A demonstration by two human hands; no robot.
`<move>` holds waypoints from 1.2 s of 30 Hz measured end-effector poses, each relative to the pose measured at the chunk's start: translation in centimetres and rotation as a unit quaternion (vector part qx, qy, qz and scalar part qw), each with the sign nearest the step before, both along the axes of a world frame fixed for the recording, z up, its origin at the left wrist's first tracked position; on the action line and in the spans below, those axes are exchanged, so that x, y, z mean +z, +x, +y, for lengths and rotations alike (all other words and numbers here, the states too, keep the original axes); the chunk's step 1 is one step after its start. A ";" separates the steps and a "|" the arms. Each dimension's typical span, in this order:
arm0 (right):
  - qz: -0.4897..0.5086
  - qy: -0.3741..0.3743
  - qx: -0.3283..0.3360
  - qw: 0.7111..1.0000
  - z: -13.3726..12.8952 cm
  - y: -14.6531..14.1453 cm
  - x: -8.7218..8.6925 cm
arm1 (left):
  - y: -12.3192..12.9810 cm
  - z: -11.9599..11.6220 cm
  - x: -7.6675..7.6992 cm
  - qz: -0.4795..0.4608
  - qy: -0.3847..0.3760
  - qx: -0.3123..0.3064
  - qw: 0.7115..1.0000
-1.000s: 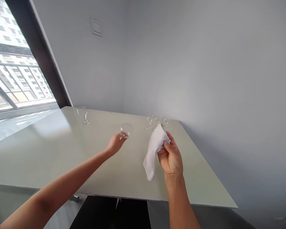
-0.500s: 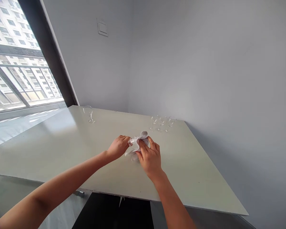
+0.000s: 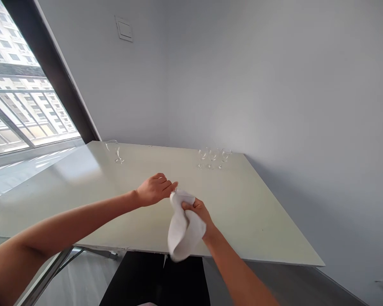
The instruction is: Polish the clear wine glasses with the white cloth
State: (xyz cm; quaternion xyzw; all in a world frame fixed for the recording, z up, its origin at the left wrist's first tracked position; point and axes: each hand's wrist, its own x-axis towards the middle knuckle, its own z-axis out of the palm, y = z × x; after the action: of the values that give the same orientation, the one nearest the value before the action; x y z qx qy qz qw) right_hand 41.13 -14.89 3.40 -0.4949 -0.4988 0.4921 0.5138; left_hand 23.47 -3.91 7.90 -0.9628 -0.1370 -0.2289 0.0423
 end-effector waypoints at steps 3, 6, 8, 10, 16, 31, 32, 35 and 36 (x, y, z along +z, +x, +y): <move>-0.095 0.062 0.048 0.992 -0.5 0.2 1.0 | -0.7 0.2 1.3 0.063 -0.193 -0.019 0.979; -0.191 0.143 0.151 0.959 -0.5 1.1 2.1 | -1.2 0.1 2.4 0.196 -0.419 -0.056 0.885; -0.204 0.147 0.175 0.952 -0.3 1.8 2.4 | -1.2 -0.3 2.6 0.209 -0.453 -0.046 0.865; -0.159 0.104 0.126 0.974 -0.1 2.2 2.1 | -1.0 -1.1 2.2 0.127 -0.349 0.004 0.929; -0.038 0.014 0.082 0.996 -0.6 1.6 1.4 | -1.1 -2.8 1.0 0.005 -0.131 0.058 0.990; -0.503 0.346 0.048 0.790 -1.6 4.8 7.1 | -2.9 -1.8 -0.1 -0.063 -0.518 0.224 0.823; -0.515 0.343 0.067 0.783 -1.3 3.6 7.4 | -2.4 -2.2 0.0 -0.049 -0.468 0.231 0.852; -0.520 0.325 0.083 0.786 0.5 0.2 7.5 | -0.9 -3.7 -0.2 -0.010 -0.276 0.217 0.936; -0.510 0.308 0.080 0.800 1.4 -0.3 7.3 | -0.6 -4.1 -0.3 -0.001 -0.211 0.204 0.956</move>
State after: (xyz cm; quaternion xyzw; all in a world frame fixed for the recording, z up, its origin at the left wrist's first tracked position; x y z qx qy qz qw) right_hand 40.82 -13.49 10.72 -0.4483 -0.8518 0.0292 0.2693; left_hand 22.83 -7.97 7.56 -0.9013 -0.3755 -0.1825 -0.1158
